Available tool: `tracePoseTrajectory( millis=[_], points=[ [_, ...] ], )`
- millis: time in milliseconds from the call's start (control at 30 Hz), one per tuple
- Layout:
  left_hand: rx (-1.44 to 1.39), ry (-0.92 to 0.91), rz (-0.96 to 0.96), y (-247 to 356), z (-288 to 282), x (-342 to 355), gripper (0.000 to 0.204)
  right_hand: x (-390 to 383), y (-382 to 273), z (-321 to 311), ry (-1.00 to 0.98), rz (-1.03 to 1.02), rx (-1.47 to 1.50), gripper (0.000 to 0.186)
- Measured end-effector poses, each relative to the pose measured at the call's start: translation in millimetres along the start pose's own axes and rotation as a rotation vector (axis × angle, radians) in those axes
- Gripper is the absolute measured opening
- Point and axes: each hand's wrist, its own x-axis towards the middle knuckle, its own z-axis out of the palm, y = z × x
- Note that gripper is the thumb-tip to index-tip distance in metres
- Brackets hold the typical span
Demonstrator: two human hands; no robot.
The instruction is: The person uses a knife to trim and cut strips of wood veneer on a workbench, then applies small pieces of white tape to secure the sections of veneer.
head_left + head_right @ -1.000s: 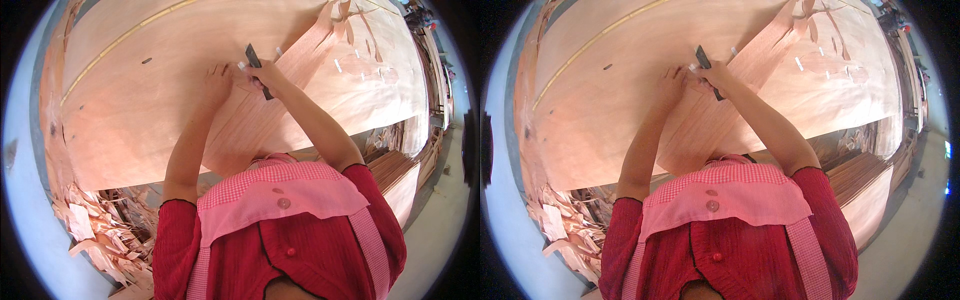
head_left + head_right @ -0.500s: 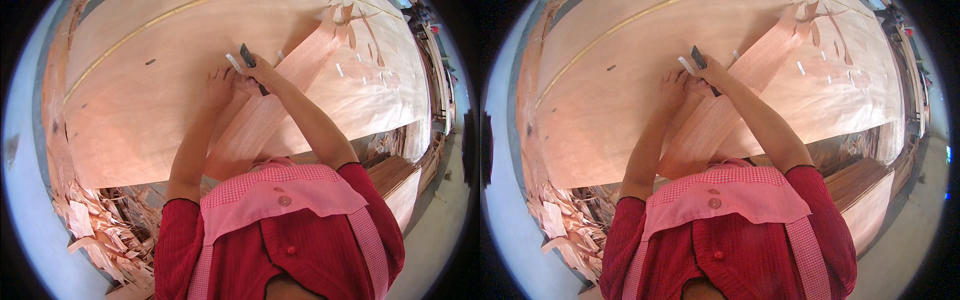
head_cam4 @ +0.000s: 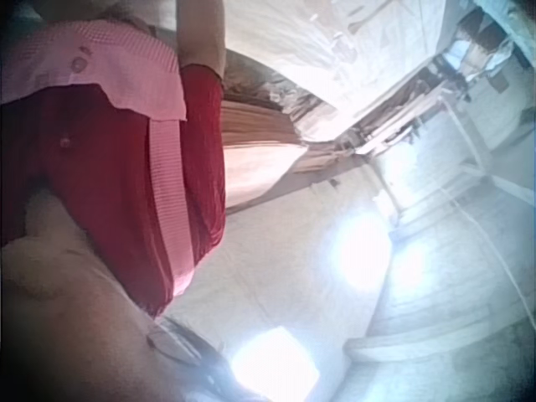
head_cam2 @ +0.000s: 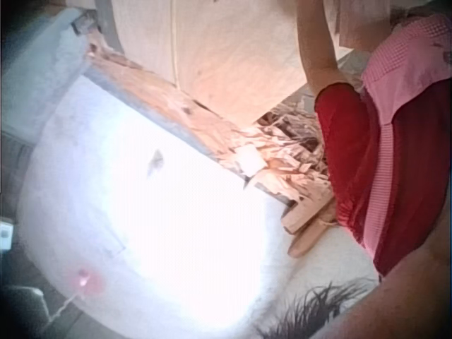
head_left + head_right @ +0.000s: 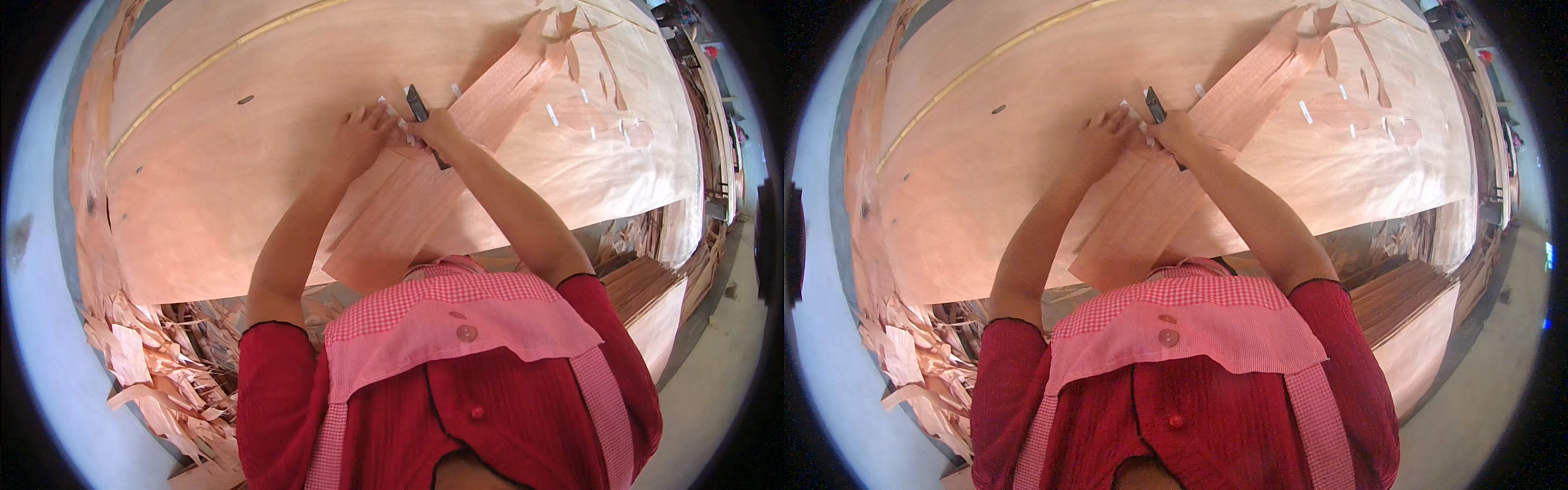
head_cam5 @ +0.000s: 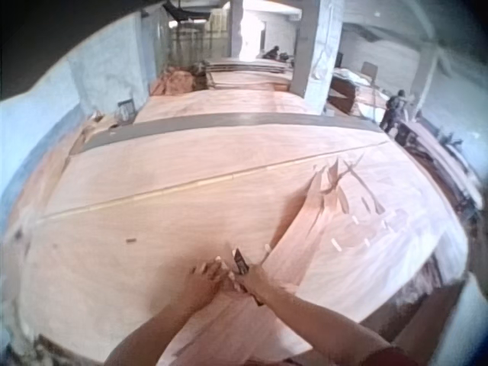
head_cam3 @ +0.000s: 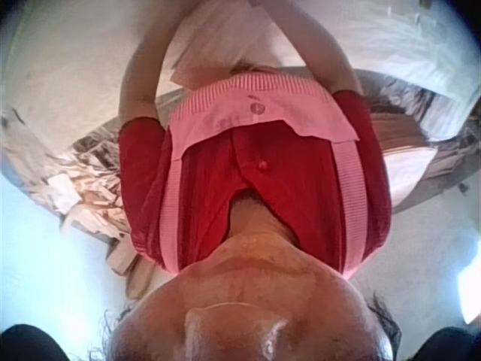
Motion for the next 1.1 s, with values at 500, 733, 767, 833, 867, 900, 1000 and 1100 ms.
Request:
tracePoseTrajectory(
  millis=[500, 733, 767, 833, 867, 900, 1000, 1100],
  points=[
    [-0.712, 0.329, -0.304, -33.2, -0.2, -49.8, 0.058, 10.8, -46.4, 48.4, -0.167, 0.124, 0.417, 0.013],
    [-0.238, 0.018, -0.371, -36.9, -8.5, -41.7, 0.048, 14.0, -49.9, 56.5, -0.148, 0.195, 0.38, 0.015],
    [-0.186, -0.014, -0.346, -35.7, -14.1, -43.0, 0.048, 0.4, -42.2, 44.2, -0.185, 0.174, 0.46, 0.015],
    [-0.162, -0.032, -0.229, -24.7, -25.6, -51.9, 0.053, -35.2, -18.9, 8.6, -0.104, -0.024, 0.251, 0.018],
    [-0.188, -0.013, -0.136, -15.9, -31.4, -61.8, 0.058, -52.6, -5.2, -9.9, 0.011, 0.037, 0.241, 0.022],
    [-0.197, 0.056, -0.048, -3.1, -36.5, -74.8, 0.062, -68.5, 9.3, -28.2, 0.097, 0.052, 0.282, 0.027],
    [-0.243, -0.181, -0.347, 57.0, -40.2, -117.0, 0.075, -102.9, 54.5, -83.2, 0.405, 0.063, 0.079, 0.029],
    [-0.267, -0.274, -0.425, 83.1, -34.1, -139.0, 0.069, -106.9, 87.3, -106.6, 0.566, 0.125, -0.088, 0.034]
  ],
)
